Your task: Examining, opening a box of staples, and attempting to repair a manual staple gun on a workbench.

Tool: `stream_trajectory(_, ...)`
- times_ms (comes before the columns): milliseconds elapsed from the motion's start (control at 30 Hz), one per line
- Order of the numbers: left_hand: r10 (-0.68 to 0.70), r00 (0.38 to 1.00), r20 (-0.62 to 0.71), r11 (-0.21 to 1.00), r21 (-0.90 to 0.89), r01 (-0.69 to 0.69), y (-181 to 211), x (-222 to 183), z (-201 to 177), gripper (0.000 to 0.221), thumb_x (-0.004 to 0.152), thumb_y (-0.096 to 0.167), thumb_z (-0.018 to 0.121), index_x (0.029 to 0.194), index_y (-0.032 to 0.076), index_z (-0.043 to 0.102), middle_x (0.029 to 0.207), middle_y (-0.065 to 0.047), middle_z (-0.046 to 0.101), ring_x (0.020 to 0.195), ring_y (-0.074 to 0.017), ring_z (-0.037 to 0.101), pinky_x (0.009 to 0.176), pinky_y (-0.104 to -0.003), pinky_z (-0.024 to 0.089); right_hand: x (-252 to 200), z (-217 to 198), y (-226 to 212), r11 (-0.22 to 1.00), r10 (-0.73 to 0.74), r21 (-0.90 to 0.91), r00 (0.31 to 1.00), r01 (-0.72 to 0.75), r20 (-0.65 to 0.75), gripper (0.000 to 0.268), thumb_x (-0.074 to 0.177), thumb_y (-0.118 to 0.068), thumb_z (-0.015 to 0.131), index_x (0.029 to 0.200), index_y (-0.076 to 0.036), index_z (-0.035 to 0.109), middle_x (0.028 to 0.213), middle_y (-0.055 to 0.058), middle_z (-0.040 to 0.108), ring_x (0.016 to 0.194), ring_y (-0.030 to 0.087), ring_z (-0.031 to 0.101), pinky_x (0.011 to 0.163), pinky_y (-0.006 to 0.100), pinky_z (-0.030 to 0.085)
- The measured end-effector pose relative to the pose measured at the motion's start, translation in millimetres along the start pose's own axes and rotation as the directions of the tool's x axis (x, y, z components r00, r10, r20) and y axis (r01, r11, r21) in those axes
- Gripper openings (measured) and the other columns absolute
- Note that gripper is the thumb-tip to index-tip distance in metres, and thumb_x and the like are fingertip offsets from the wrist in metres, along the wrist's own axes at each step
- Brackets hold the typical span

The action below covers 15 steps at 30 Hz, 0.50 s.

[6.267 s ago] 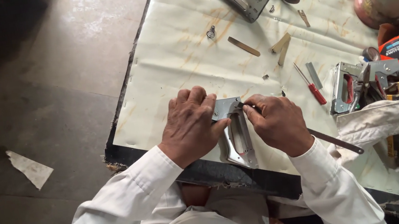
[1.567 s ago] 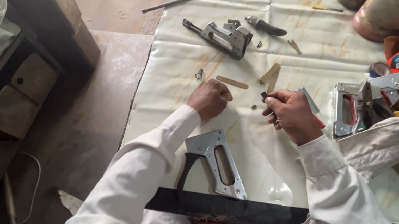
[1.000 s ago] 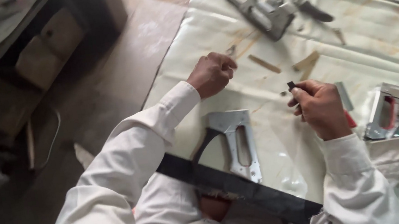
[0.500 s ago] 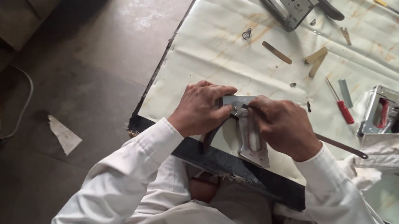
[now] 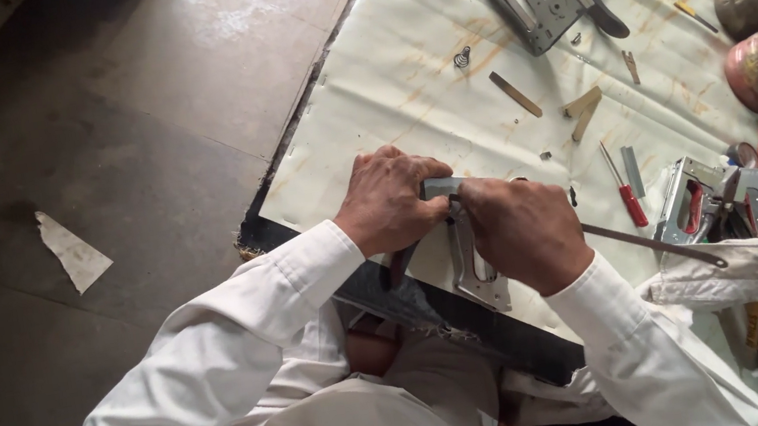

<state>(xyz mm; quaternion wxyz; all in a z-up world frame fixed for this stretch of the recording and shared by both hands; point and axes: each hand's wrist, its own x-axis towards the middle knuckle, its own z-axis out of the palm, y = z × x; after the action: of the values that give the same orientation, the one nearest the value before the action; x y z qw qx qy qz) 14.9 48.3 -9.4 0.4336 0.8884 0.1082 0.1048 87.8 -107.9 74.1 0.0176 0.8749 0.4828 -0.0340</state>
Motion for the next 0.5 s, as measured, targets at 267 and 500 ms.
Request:
stream_trajectory(267,0.045,0.996,-0.071,0.997,-0.054,-0.049,-6.3,-0.5,6.1,0.045,0.075,0.033,0.069,0.115,0.014,0.078,0.107,-0.009,0.078,0.113,-0.0247,0.063,0.11,-0.04,0.036,-15.8,35.8,14.7,0.904,-0.393,-0.28,0.884,0.322,-0.252,0.037,0.081,-0.012,0.07,0.115,0.001,0.066,0.08,0.011,0.067,0.062,0.026,0.068,0.054,0.04,0.054)
stream_trajectory(500,0.053,0.995,-0.079,0.996,-0.062,-0.058,-4.0,-4.3,3.8,0.045,0.075,0.031,0.069,0.115,0.014,0.079,0.108,-0.009,0.078,0.115,-0.0259,0.062,0.108,-0.041,0.035,-17.5,29.7,3.3,0.954,-0.299,-0.125,0.91,0.274,-0.287,0.023,0.076,-0.014,0.069,0.096,-0.005,0.063,0.077,0.011,0.066,0.067,0.033,0.068,0.058,0.044,0.054)
